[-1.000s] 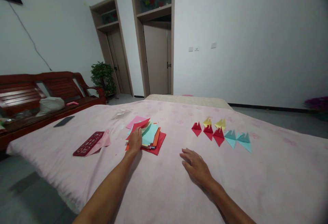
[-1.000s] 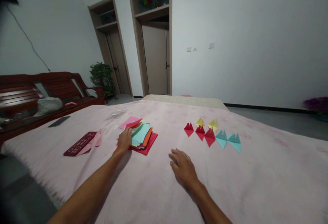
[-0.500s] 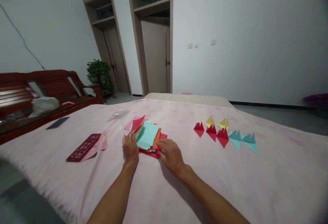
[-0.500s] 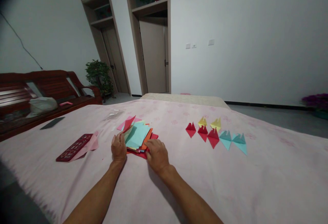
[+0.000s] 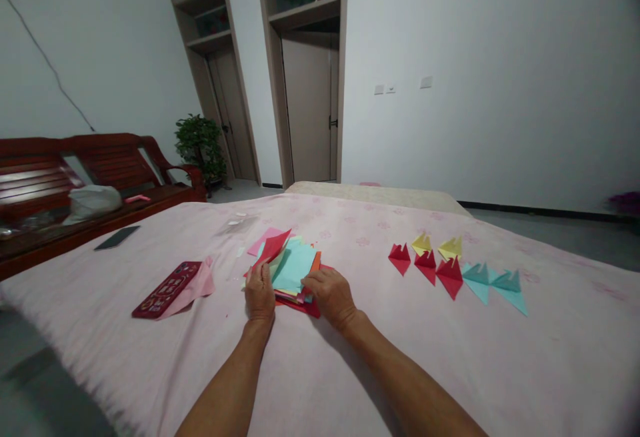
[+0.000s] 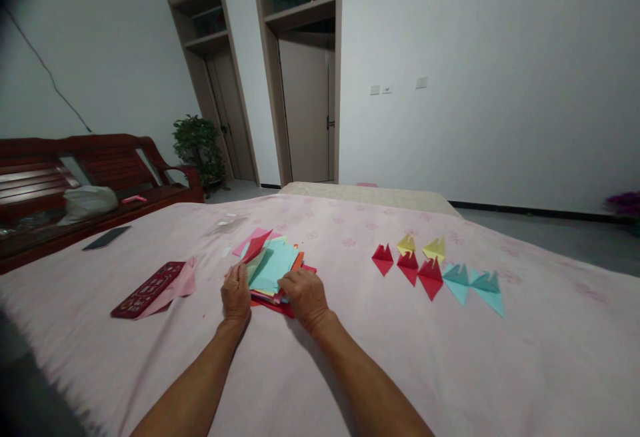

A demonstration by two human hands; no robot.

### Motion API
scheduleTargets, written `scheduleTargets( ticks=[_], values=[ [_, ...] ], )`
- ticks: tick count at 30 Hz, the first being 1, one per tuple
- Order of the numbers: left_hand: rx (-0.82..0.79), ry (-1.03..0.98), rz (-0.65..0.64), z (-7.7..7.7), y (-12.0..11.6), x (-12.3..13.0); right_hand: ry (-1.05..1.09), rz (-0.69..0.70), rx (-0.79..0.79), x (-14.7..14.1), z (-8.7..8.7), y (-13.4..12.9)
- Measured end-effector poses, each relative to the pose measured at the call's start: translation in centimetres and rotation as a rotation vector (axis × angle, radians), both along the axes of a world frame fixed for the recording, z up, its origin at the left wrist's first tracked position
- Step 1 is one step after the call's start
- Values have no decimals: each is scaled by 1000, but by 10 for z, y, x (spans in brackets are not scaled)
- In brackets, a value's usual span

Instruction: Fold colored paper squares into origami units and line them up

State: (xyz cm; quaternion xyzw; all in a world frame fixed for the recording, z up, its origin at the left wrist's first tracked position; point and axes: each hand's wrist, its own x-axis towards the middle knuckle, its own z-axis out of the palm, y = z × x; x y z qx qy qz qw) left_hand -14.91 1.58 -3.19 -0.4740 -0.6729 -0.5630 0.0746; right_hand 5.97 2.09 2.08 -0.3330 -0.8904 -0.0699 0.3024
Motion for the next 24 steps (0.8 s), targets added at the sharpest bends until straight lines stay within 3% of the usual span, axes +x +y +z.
scheduleTargets(
  ticks=[7, 18, 21, 24],
  values=[
    [42, -36, 6, 1, -3, 3, 61, -32, -75, 20, 4, -9],
    [50, -34, 50, 1, -9, 0, -55, -42, -39, -11, 2, 3],
    [33, -7, 51, 4, -7, 1, 22, -16, -26, 2, 2, 2],
    [-11, 44, 20, 7, -6, 3, 255, 102, 23, 39, 1, -5]
  ],
)
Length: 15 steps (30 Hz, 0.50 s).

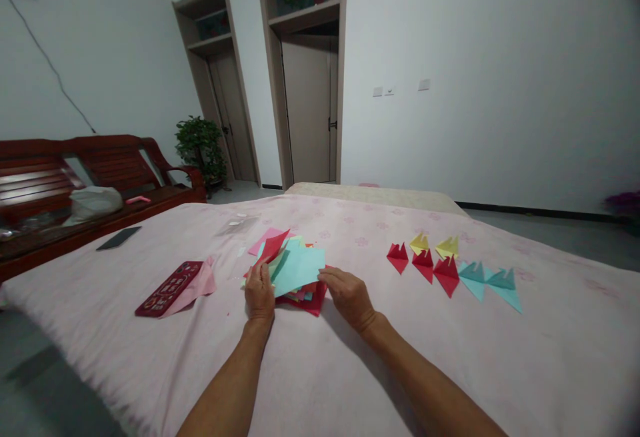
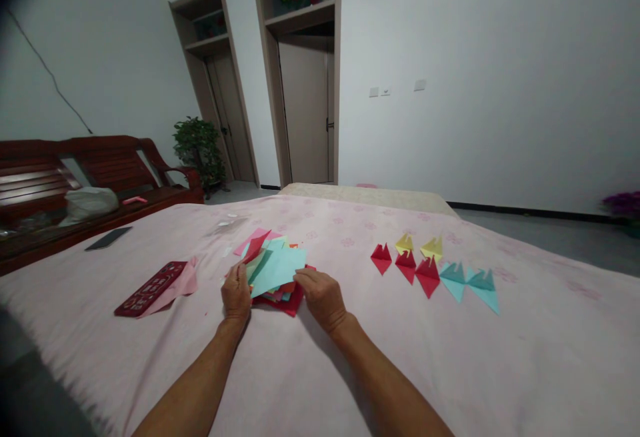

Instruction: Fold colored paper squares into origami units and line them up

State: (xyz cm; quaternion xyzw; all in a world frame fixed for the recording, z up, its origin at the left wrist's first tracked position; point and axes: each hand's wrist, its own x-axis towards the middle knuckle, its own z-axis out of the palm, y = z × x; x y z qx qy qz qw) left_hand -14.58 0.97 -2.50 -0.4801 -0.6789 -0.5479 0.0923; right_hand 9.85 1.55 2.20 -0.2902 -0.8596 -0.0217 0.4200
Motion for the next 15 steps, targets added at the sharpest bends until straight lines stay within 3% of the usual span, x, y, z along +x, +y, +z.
scheduleTargets(
  ticks=[3, 5, 7, 9, 10, 12, 15],
  values=[
    [-77, 79, -98, 4, -2, 4, 144, 90, -29, 62, -6, -14],
    [-121, 126, -167, 8, -7, 8, 148, 78, -78, 111, -12, -24],
    [-144, 160, -206, 16, -14, 15, 95, -5, -129, 155, -17, -33],
    [-141, 273, -218, 26, -21, 29, 94, -185, -143, 184, -18, -39],
    [-116, 352, -242, 31, -24, 41, 125, -279, -157, 189, -17, -41],
    [-75, 463, -424, 39, -29, 73, 186, -377, -201, 182, -13, -41],
    [-163, 462, -739, 36, -32, 139, 154, -328, -298, 135, -8, -39]
  ],
)
